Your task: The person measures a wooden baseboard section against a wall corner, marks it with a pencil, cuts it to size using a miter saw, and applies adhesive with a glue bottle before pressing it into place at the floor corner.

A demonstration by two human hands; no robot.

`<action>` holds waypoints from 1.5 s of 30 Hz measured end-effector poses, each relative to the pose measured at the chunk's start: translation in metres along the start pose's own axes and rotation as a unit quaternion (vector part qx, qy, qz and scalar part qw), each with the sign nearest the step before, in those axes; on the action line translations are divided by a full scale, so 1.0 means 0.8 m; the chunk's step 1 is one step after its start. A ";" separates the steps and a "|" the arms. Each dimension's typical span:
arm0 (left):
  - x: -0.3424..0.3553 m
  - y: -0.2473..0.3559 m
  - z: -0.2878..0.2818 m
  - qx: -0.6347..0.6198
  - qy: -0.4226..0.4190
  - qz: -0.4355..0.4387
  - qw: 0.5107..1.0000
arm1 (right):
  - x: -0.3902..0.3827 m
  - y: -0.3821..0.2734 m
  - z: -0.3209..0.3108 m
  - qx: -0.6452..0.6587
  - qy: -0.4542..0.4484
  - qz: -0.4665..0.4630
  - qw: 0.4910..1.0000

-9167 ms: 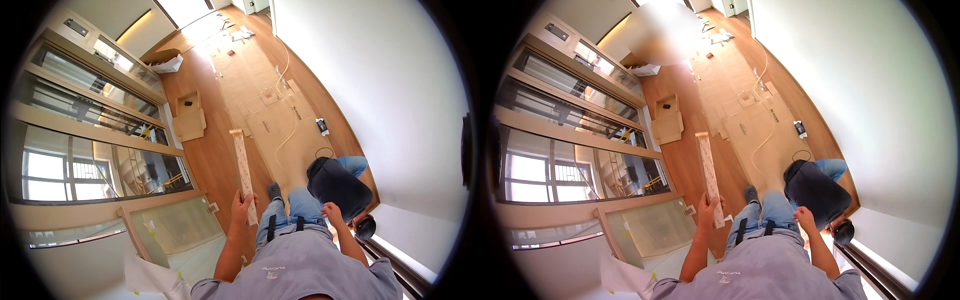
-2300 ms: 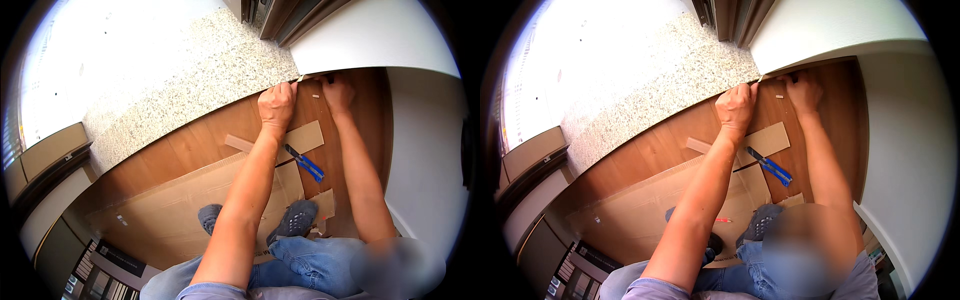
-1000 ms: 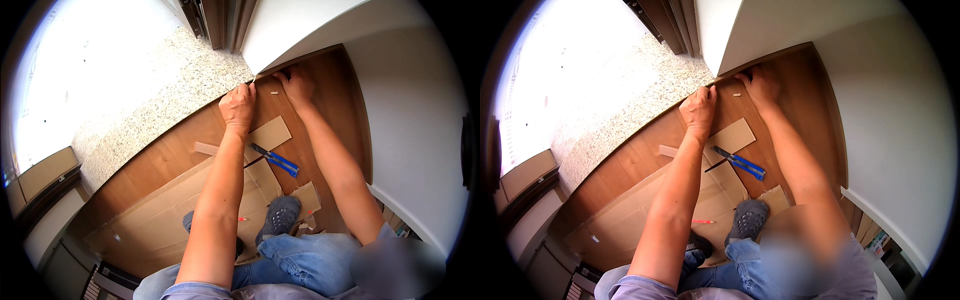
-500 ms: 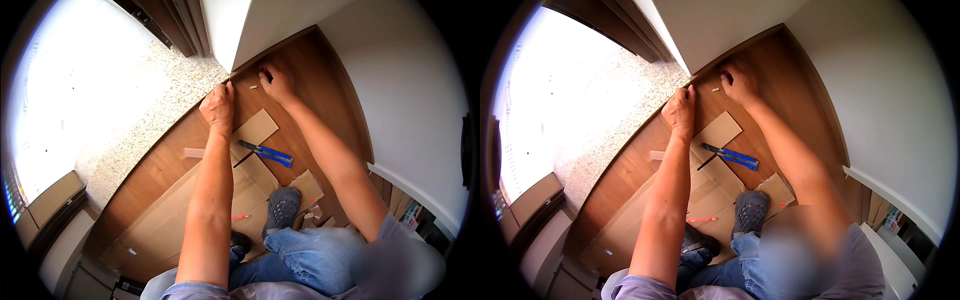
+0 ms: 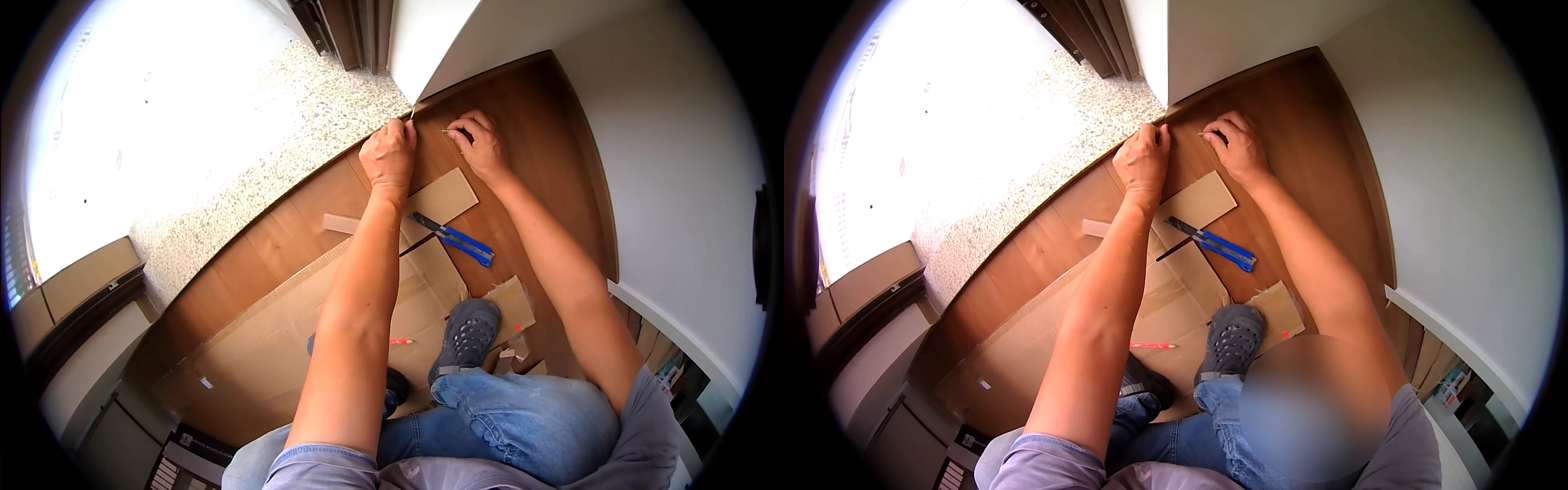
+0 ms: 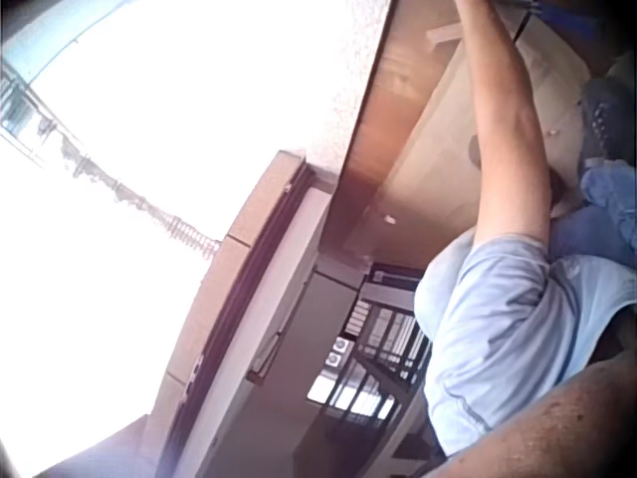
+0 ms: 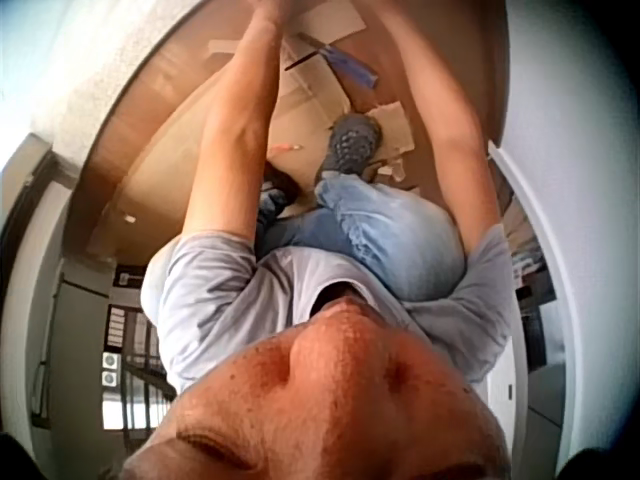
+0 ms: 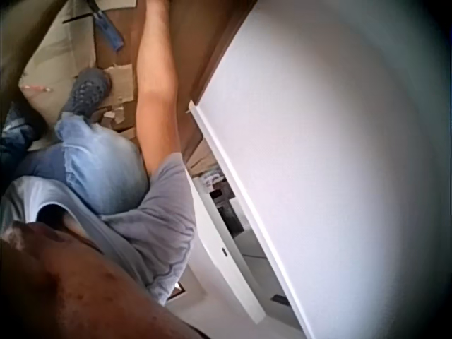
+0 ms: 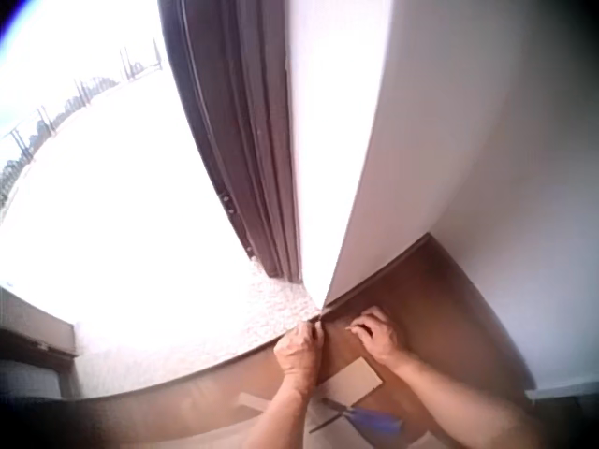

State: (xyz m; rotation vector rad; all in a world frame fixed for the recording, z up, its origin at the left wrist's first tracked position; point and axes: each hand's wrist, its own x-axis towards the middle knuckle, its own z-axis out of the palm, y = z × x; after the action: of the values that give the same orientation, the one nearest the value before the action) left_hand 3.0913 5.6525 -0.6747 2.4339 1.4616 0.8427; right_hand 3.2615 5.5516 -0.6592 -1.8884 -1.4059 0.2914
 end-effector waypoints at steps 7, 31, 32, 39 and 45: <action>-0.028 0.006 -0.051 -0.183 -0.055 -0.051 0.980 | -0.013 -0.045 0.006 0.142 -0.011 0.164 0.976; -0.021 0.009 -0.079 -0.387 -0.110 -0.163 0.901 | -0.003 -0.078 0.020 0.448 -0.143 0.316 0.824; -0.020 0.003 -0.077 -0.350 -0.099 -0.114 0.925 | -0.001 -0.079 0.019 0.445 -0.151 0.318 0.823; -0.009 -0.012 -0.073 -0.242 -0.027 0.079 0.967 | 0.015 -0.073 0.012 0.417 -0.208 0.339 0.817; -0.014 -0.021 -0.060 -0.244 -0.049 0.057 0.967 | 0.024 -0.073 0.010 0.354 -0.204 0.312 0.858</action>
State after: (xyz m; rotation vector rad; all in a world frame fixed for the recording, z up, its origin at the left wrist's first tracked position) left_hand 3.0483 5.6449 -0.6466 2.1588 0.9447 0.9549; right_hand 3.2211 5.5789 -0.6203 -1.6136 -0.6894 1.3936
